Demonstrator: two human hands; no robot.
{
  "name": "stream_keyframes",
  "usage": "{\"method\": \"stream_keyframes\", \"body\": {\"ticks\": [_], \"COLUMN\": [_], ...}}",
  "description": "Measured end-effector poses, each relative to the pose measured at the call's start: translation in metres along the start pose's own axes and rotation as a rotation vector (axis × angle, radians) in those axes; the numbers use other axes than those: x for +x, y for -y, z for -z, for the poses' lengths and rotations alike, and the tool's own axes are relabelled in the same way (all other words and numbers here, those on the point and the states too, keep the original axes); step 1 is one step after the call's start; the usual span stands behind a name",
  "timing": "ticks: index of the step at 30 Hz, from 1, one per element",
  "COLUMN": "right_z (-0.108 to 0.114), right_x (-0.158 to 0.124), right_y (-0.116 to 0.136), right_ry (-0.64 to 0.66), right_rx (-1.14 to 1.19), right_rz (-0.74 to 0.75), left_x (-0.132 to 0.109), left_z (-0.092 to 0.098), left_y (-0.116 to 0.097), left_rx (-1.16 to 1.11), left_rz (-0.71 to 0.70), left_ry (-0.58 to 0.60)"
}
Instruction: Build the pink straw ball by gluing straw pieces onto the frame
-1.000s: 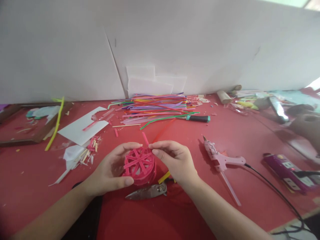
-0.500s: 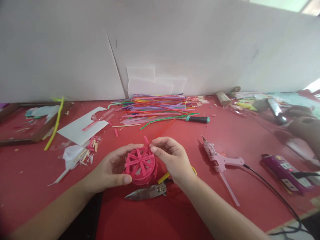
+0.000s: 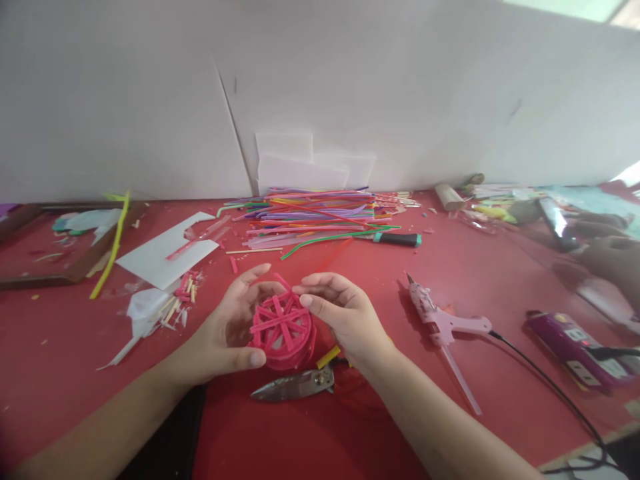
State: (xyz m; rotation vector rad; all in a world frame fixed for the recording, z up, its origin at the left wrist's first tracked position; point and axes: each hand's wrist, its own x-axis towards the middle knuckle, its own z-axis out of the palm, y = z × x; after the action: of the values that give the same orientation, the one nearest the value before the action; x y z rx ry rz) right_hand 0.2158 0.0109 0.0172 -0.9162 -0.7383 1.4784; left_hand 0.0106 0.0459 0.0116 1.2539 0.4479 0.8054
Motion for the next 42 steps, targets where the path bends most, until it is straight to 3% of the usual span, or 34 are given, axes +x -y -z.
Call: {"method": "stream_keyframes", "body": {"ticks": [16, 42], "right_z": [-0.0037, -0.0043], "right_x": [-0.0014, -0.001], "right_y": [0.0032, 0.0031], "right_ry": [0.013, -0.006], "right_rx": [0.053, 0.11], "right_rz": [-0.025, -0.058], "left_x": [-0.0004, -0.0003], "left_z": [0.0042, 0.003], "left_y": [0.0044, 0.0032], "left_rx": [0.002, 0.031], "left_rz": [0.081, -0.046], "left_ry": [0.072, 0.089]}}
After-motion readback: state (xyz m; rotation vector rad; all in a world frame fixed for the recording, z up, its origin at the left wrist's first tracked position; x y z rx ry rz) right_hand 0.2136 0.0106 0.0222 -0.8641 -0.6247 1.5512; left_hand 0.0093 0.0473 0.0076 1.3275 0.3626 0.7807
